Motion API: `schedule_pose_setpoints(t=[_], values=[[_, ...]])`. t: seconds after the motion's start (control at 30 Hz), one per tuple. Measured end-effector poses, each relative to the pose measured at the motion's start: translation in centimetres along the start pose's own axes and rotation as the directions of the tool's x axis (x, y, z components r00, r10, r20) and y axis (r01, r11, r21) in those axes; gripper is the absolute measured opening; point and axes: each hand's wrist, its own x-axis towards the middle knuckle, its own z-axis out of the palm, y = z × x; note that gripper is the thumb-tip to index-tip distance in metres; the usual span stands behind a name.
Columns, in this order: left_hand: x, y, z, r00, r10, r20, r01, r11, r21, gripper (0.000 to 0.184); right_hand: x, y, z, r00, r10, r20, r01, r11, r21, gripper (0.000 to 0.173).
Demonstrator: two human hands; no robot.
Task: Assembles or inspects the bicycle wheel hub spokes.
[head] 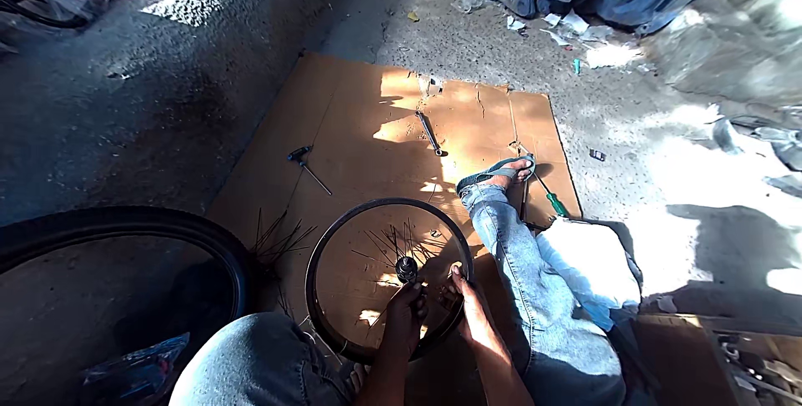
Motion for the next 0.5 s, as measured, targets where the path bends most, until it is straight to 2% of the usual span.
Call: schedule_pose_setpoints(t=[0.13, 0.27, 0.33, 0.43, 0.5], values=[[0.1, 0.5, 0.7, 0.997, -0.008, -0.072, 0.009, 1.000, 0.021, 0.020, 0.1, -0.8, 0.6, 0.998, -0.005, -0.065, 0.006, 1.000, 0.009, 0.026], [0.3, 1.4, 2.4, 0.979, -0.009, -0.204, 0.048, 0.981, 0.188, 0.014, 0.8, -1.4, 0.9, 0.996, -0.045, -0.082, 0.036, 0.993, -0.110, 0.028], [0.4, 1.3, 2.9, 0.970, 0.011, -0.243, 0.049, 0.969, 0.241, 0.015, 1.0, -1.8, 1.5, 0.995, -0.066, -0.078, 0.052, 0.986, -0.160, 0.029], [-0.1, 2.1, 4.2, 0.953, -0.008, -0.302, 0.091, 0.961, 0.260, 0.016, 1.6, -2.1, 2.0, 0.997, -0.008, -0.083, -0.005, 0.988, -0.155, 0.036], [-0.8, 2.8, 5.1, 0.944, -0.015, -0.330, 0.119, 0.948, 0.295, 0.023, 2.0, -2.2, 2.2, 0.996, 0.003, -0.087, -0.017, 0.986, -0.166, 0.039]])
